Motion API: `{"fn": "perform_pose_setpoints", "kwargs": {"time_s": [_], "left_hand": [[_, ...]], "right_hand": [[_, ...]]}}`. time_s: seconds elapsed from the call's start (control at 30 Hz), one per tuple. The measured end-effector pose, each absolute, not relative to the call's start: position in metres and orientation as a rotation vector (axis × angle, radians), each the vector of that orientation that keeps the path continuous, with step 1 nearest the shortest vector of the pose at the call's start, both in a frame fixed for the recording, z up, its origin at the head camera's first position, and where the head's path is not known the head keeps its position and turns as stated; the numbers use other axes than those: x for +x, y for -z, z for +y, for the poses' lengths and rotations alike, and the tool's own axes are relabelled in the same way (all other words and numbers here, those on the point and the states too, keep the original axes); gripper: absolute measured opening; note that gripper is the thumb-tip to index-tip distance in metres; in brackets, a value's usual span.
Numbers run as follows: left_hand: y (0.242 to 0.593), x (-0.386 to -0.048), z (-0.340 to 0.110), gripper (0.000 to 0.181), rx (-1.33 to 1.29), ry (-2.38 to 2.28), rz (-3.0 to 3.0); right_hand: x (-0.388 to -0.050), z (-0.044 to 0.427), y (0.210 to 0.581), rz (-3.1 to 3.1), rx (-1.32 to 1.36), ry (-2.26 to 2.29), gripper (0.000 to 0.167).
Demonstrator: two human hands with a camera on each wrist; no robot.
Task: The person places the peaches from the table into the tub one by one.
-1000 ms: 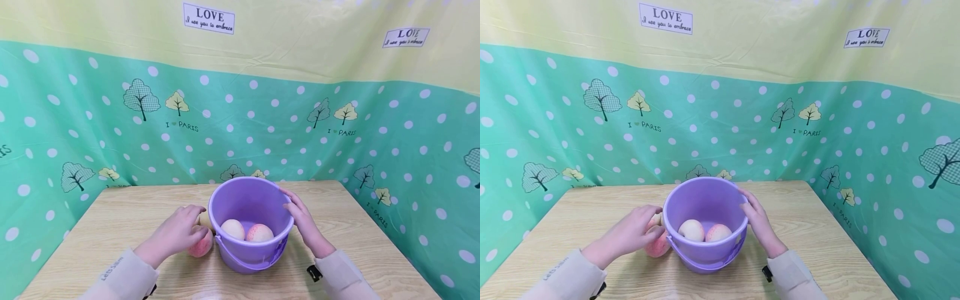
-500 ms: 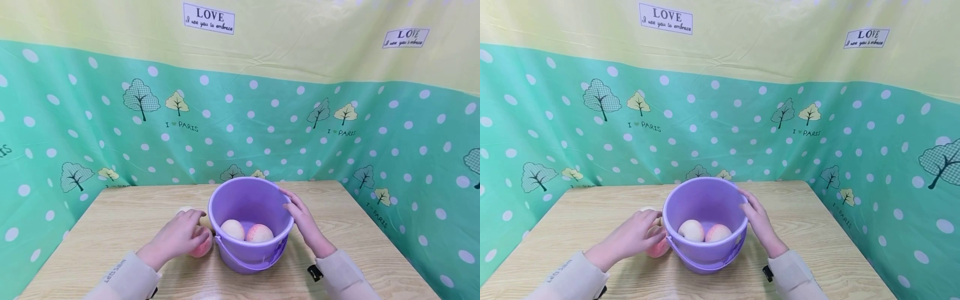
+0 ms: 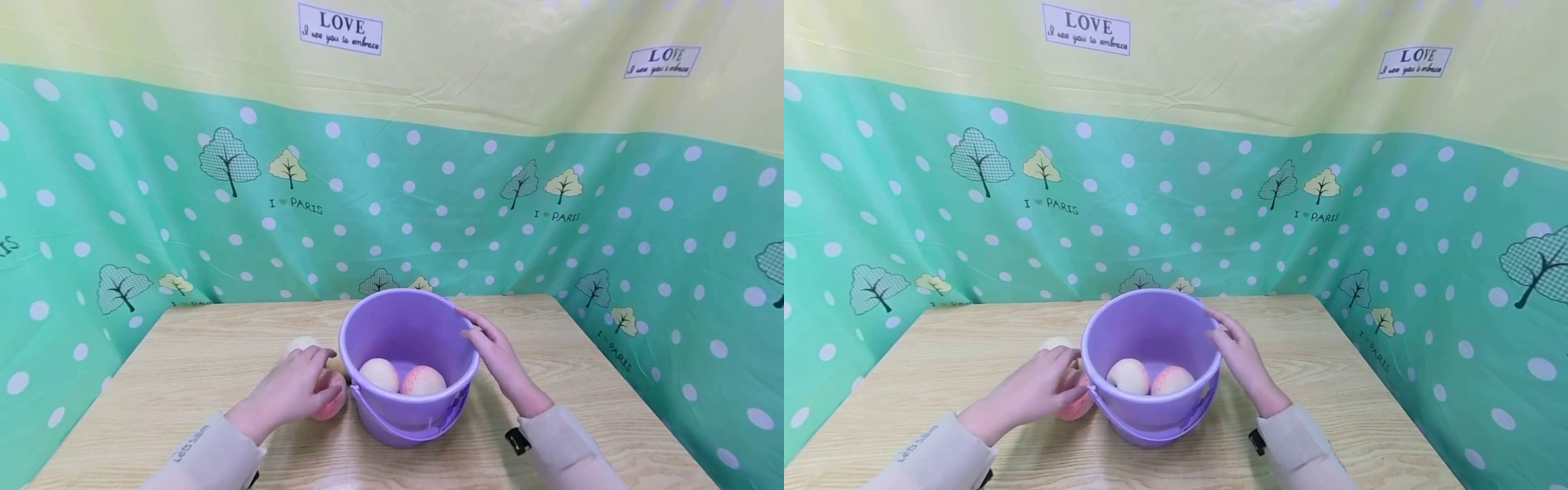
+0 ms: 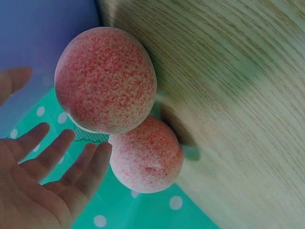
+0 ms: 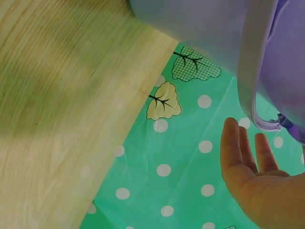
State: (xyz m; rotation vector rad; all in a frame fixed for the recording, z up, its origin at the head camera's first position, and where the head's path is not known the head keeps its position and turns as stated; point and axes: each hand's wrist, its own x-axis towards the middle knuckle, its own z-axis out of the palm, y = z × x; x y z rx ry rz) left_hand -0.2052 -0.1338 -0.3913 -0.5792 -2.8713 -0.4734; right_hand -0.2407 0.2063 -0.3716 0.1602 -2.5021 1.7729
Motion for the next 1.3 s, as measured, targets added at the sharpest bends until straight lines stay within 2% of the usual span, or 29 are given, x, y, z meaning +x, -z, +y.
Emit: {"fn": "perform_pose_setpoints", "kwargs": {"time_s": [0.27,0.77,1.3], "left_hand": [[0.397,-0.208,-0.133,0.047,-0.572,0.481,-2.895],[0.407,-0.207,-0.133,0.053,-0.554,0.499,-2.937],[0.417,-0.206,-0.132,0.058,-0.592,0.478,-2.918]], "right_hand": [[-0.243,0.206,0.368,-2.531,0.110,-1.685,0.047],[-0.239,0.208,0.367,-2.451,0.142,-1.934,0.051],[-0.236,0.208,0.368,-2.447,0.148,-1.994,0.053]]}}
